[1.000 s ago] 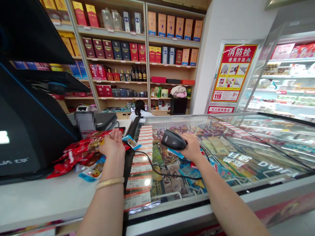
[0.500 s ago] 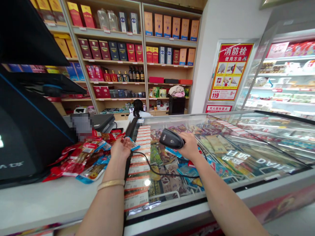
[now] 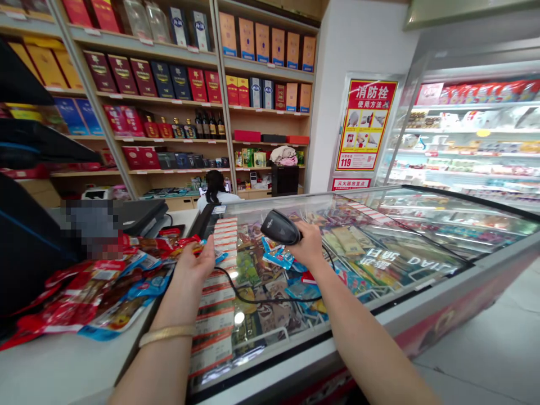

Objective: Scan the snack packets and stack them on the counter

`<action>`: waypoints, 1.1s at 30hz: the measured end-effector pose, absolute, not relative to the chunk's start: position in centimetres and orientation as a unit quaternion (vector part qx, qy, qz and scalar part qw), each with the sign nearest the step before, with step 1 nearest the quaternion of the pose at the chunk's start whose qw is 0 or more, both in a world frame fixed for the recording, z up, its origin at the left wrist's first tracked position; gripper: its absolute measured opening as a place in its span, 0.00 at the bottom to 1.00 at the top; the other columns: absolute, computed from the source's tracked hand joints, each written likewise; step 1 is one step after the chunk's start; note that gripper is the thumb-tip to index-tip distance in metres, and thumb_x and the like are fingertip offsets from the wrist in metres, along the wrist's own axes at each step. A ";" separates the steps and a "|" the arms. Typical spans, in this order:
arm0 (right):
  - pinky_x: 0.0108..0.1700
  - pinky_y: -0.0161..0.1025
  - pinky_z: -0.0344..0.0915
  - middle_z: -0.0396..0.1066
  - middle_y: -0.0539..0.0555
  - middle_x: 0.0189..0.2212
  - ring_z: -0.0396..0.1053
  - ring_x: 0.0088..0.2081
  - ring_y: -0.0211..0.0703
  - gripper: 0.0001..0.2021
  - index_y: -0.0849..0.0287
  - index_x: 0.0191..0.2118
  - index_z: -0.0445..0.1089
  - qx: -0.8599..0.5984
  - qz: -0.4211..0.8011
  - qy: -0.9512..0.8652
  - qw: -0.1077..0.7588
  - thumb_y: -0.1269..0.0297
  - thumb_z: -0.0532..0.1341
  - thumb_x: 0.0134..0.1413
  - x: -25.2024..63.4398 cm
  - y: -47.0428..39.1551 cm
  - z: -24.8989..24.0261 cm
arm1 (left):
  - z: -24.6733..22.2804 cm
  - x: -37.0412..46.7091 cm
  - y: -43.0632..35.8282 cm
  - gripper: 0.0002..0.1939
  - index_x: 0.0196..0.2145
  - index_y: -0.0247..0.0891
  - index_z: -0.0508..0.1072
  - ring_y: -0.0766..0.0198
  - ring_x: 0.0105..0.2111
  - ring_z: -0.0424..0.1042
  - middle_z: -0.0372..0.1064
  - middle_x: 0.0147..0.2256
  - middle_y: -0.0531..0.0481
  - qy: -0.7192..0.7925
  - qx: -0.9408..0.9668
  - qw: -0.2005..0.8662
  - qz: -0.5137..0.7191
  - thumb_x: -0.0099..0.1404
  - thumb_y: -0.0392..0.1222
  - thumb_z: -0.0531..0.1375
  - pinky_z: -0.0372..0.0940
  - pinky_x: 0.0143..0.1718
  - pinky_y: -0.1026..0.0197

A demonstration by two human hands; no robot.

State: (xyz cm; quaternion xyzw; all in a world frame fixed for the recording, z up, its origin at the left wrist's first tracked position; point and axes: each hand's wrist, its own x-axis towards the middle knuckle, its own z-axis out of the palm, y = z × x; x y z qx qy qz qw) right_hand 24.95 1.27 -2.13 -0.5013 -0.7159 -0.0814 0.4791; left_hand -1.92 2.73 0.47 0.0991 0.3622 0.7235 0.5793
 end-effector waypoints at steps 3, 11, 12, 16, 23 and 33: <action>0.41 0.41 0.57 0.74 0.55 0.33 0.70 0.39 0.50 0.11 0.57 0.36 0.73 -0.505 -0.083 -0.716 0.475 0.63 0.63 0.43 24.9 1.3 -2.1 | 0.2 0.5 1.9 0.08 0.34 0.36 0.70 0.67 0.28 0.75 0.72 0.28 0.46 0.401 0.148 0.555 0.713 0.67 0.30 0.52 0.71 0.28 0.68; 0.42 0.41 0.57 0.74 0.56 0.34 0.70 0.40 0.51 0.12 0.57 0.37 0.74 -0.510 -0.085 -0.718 0.466 0.64 0.63 0.42 24.8 1.3 -1.9 | -4.4 6.1 1.4 0.24 0.28 0.42 0.76 0.52 0.46 0.72 0.75 0.35 0.46 0.438 0.607 0.367 0.553 0.36 0.16 0.65 0.67 0.49 0.57; 0.42 0.41 0.57 0.74 0.56 0.33 0.70 0.40 0.51 0.13 0.57 0.37 0.74 -0.510 -0.087 -0.717 0.467 0.63 0.64 0.42 24.8 1.3 -1.9 | -4.8 6.1 1.6 0.21 0.26 0.42 0.75 0.50 0.45 0.72 0.74 0.33 0.46 0.448 0.648 0.329 0.520 0.37 0.18 0.65 0.66 0.51 0.53; 0.41 0.41 0.56 0.74 0.55 0.32 0.70 0.38 0.50 0.13 0.57 0.37 0.74 -0.506 -0.094 -0.713 0.477 0.62 0.64 0.42 24.9 1.4 -2.0 | -5.4 5.0 2.2 0.08 0.25 0.41 0.73 0.52 0.40 0.73 0.74 0.32 0.47 0.465 0.758 0.192 0.415 0.48 0.29 0.62 0.64 0.51 0.49; 0.40 0.40 0.57 0.74 0.54 0.32 0.70 0.37 0.49 0.11 0.57 0.36 0.73 -0.492 -0.100 -0.706 0.500 0.64 0.64 0.42 25.0 1.5 -2.1 | -3.6 3.9 1.9 0.11 0.31 0.40 0.66 0.62 0.27 0.72 0.71 0.26 0.53 0.454 0.568 0.383 0.569 0.56 0.48 0.62 0.67 0.30 0.61; 0.40 0.40 0.56 0.75 0.54 0.32 0.70 0.38 0.49 0.09 0.57 0.34 0.74 -0.481 -0.093 -0.723 0.486 0.64 0.64 0.42 24.9 1.2 -2.0 | -1.4 3.6 1.5 0.03 0.35 0.38 0.64 0.67 0.20 0.72 0.70 0.23 0.54 0.491 0.305 0.444 0.685 0.61 0.34 0.55 0.67 0.23 0.65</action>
